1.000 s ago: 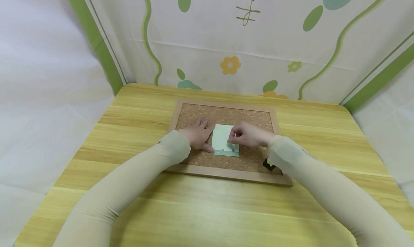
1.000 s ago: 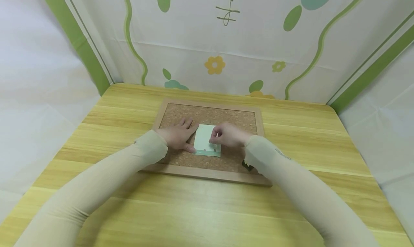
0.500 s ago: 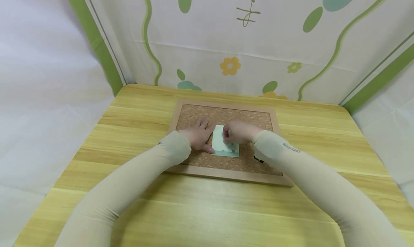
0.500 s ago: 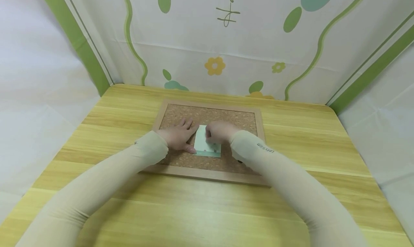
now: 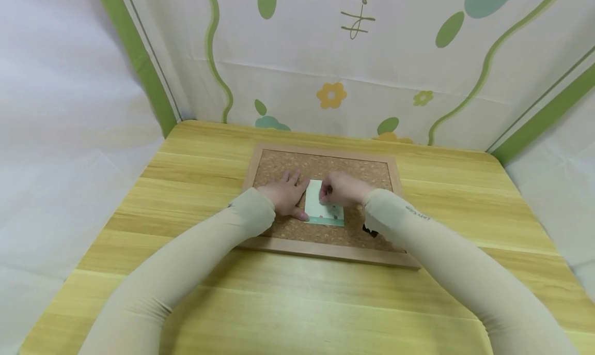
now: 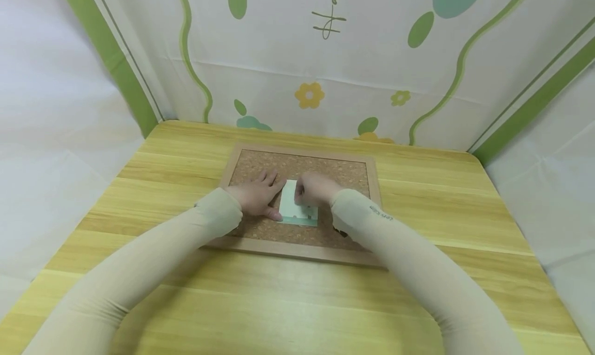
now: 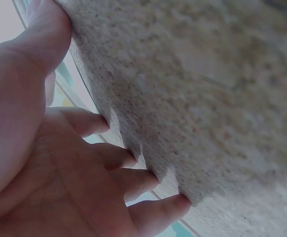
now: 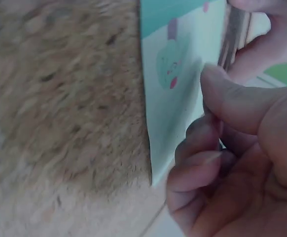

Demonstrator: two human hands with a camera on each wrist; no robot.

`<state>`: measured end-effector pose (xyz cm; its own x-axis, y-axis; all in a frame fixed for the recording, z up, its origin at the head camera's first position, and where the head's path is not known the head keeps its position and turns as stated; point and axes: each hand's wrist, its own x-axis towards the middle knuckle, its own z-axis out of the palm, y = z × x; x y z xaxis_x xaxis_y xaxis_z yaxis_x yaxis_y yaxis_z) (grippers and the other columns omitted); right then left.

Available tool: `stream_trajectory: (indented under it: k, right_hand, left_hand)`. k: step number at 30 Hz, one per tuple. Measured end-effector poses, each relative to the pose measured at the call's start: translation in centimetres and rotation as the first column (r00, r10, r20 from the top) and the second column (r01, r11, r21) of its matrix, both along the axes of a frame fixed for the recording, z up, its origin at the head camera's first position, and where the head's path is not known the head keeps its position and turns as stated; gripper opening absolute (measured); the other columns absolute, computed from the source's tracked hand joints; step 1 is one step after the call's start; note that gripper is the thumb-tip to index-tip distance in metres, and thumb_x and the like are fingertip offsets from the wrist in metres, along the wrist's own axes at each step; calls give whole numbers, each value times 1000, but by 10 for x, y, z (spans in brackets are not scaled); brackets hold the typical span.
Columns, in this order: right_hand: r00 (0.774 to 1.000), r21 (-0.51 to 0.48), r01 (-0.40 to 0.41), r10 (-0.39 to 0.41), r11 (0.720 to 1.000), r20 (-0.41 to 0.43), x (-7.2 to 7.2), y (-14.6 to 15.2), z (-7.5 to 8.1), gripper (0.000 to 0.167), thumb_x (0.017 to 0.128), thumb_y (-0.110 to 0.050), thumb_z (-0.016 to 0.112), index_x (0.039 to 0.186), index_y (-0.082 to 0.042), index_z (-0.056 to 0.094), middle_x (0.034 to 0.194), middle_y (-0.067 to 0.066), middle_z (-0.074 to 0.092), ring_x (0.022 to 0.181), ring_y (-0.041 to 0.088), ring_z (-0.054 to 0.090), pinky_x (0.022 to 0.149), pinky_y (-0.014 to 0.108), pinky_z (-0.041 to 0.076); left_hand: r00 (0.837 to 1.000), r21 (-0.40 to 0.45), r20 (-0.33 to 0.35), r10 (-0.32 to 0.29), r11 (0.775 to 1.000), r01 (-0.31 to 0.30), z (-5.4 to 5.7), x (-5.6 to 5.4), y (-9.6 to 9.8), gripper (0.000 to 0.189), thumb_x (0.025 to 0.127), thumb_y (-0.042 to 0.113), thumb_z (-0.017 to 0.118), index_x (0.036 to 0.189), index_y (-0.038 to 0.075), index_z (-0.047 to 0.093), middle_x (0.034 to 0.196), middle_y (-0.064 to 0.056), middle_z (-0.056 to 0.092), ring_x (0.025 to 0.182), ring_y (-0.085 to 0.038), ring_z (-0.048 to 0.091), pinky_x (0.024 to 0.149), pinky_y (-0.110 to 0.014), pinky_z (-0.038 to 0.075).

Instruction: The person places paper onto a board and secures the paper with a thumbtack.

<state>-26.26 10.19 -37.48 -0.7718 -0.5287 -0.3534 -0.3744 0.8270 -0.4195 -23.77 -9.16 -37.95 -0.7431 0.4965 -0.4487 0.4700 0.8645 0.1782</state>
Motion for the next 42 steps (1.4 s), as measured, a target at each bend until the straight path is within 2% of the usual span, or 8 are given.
stream_trajectory:
  k: [3,8,19,28,34,42]
  right_hand:
    - [998,-24,35,-34,999,54,-4,2,-1,11,95,-13,67,86,-9,72,81,2,65,73,18,55,69,32,45]
    - [990,1,63,-63,998,125,-11,0,-2,12,97,-16,65,89,-10,72,83,2,64,76,18,52,71,32,42]
    - [988,87,64,-75,994,137,-20,-10,0,12,96,-17,65,86,-13,71,92,2,65,87,20,54,84,36,42]
    - [981,109,127,-141,986,136,-23,-12,0,11,93,-20,70,85,-13,72,92,1,66,90,20,54,89,36,42]
    - [976,104,137,-152,985,154,-25,-11,3,14,93,-24,72,85,-13,72,91,2,66,88,20,55,86,36,43]
    - [964,95,172,-187,981,187,-25,-13,5,12,92,-21,73,84,-11,71,88,3,64,81,19,54,75,32,45]
  left_hand:
    - [1000,1,1,5,1000,-5,0,0,0,104,87,62,58,161,13,3,164,-18,-6,148,-41,-4,116,-55,17]
    - [1000,3,4,5,1000,-5,0,0,0,105,87,62,59,161,13,3,164,-18,-6,148,-41,-4,116,-55,17]
    - [1000,9,-1,-1,1000,1,-1,-1,1,105,86,62,59,161,13,3,164,-19,-6,148,-42,-4,115,-56,18]
    - [1000,4,-12,-9,1000,9,-3,-2,1,105,86,63,59,161,12,5,164,-19,-4,148,-42,-3,114,-58,18]
    - [1000,7,-5,-2,1000,2,-2,-1,1,104,86,61,59,161,12,5,164,-20,-5,148,-43,-3,114,-60,17]
    - [1000,-4,-8,-2,1000,2,0,-1,2,104,87,62,58,161,12,5,163,-20,-5,148,-43,-3,114,-60,17]
